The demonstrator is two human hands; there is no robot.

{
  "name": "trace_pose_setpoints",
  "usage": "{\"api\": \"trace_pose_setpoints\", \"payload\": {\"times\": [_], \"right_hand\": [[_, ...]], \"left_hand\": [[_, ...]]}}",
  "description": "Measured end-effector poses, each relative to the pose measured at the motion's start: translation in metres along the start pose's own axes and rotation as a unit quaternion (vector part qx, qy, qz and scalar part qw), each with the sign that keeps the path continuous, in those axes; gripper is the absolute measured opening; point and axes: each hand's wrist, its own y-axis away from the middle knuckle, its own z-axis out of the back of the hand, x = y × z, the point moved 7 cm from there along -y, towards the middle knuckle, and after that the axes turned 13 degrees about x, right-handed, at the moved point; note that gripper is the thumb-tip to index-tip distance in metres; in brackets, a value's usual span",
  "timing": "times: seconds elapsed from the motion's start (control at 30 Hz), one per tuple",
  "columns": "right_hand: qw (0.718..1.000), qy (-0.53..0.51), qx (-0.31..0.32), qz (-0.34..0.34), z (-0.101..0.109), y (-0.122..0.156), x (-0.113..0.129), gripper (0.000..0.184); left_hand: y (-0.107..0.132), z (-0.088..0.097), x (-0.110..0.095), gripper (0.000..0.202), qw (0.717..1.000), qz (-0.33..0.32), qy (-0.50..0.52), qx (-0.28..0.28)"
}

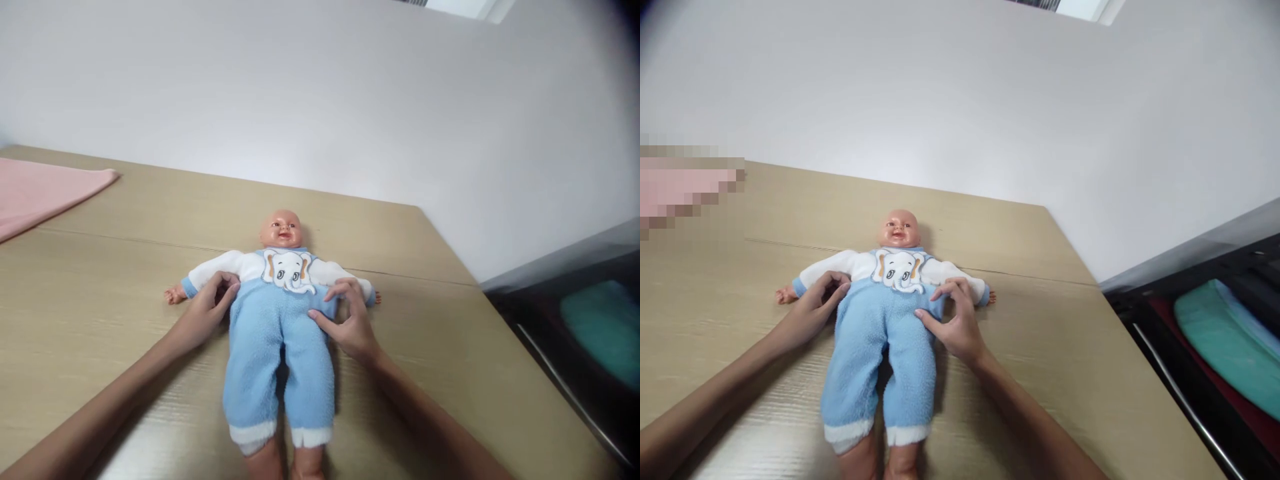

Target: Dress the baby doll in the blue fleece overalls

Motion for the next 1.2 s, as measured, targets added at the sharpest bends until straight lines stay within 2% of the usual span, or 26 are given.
{"api": "trace_pose_setpoints", "payload": {"times": [0.1, 0.2, 0.27, 0.33, 0.37, 0.43, 0.47, 0.5, 0.57, 0.63, 0.8, 0.9, 1.03, 1.2], "right_hand": [[0.998, 0.057, -0.033, 0.002, 0.014, 0.006, 0.012, 0.027], [0.996, 0.073, -0.057, 0.004, 0.022, 0.031, 0.03, 0.014], [0.996, 0.082, -0.022, 0.029, 0.017, 0.059, 0.052, 0.017], [0.993, 0.097, 0.059, 0.037, 0.001, 0.093, 0.072, 0.032], [0.988, 0.11, 0.1, 0.031, -0.009, 0.11, 0.078, 0.041], [0.979, 0.153, 0.128, 0.045, -0.026, 0.143, 0.086, 0.062], [0.971, 0.186, 0.14, 0.056, -0.035, 0.156, 0.087, 0.071], [0.961, 0.218, 0.154, 0.066, -0.045, 0.166, 0.086, 0.078], [0.952, 0.247, 0.163, 0.079, -0.059, 0.179, 0.079, 0.091], [0.959, 0.227, 0.156, 0.072, -0.066, 0.183, 0.071, 0.096], [0.976, 0.151, 0.144, 0.059, -0.072, 0.185, 0.065, 0.084], [0.982, 0.139, 0.103, 0.073, -0.076, 0.192, 0.065, 0.073], [0.99, 0.116, 0.046, 0.061, -0.082, 0.201, 0.057, 0.062], [0.991, 0.114, 0.037, 0.057, -0.085, 0.2, 0.055, 0.057]], "left_hand": [[0.011, 0.005, -0.004, 0.03, 1.0, -0.003, -0.014, -0.026], [0.046, 0.002, -0.025, 0.032, 0.994, -0.01, -0.084, -0.067], [0.081, -0.014, -0.04, 0.032, 0.988, -0.02, -0.131, -0.074], [0.12, -0.038, -0.047, 0.048, 0.982, -0.043, -0.163, -0.084], [0.136, -0.055, -0.044, 0.063, 0.981, -0.042, -0.179, -0.068], [0.165, -0.083, -0.033, 0.099, 0.976, -0.076, -0.191, -0.065], [0.176, -0.092, -0.025, 0.11, 0.976, -0.093, -0.179, -0.086], [0.184, -0.098, -0.017, 0.112, 0.975, -0.1, -0.171, -0.099], [0.192, -0.108, -0.003, 0.113, 0.979, -0.088, -0.164, -0.088], [0.196, -0.109, -0.001, 0.107, 0.982, -0.069, -0.158, -0.082], [0.194, -0.103, -0.029, 0.091, 0.991, -0.042, -0.105, -0.069], [0.193, -0.102, -0.042, 0.082, 0.989, -0.039, -0.113, -0.083], [0.194, -0.101, -0.046, 0.066, 0.984, -0.042, -0.141, -0.104], [0.192, -0.098, -0.053, 0.051, 0.976, -0.062, -0.173, -0.115]]}}
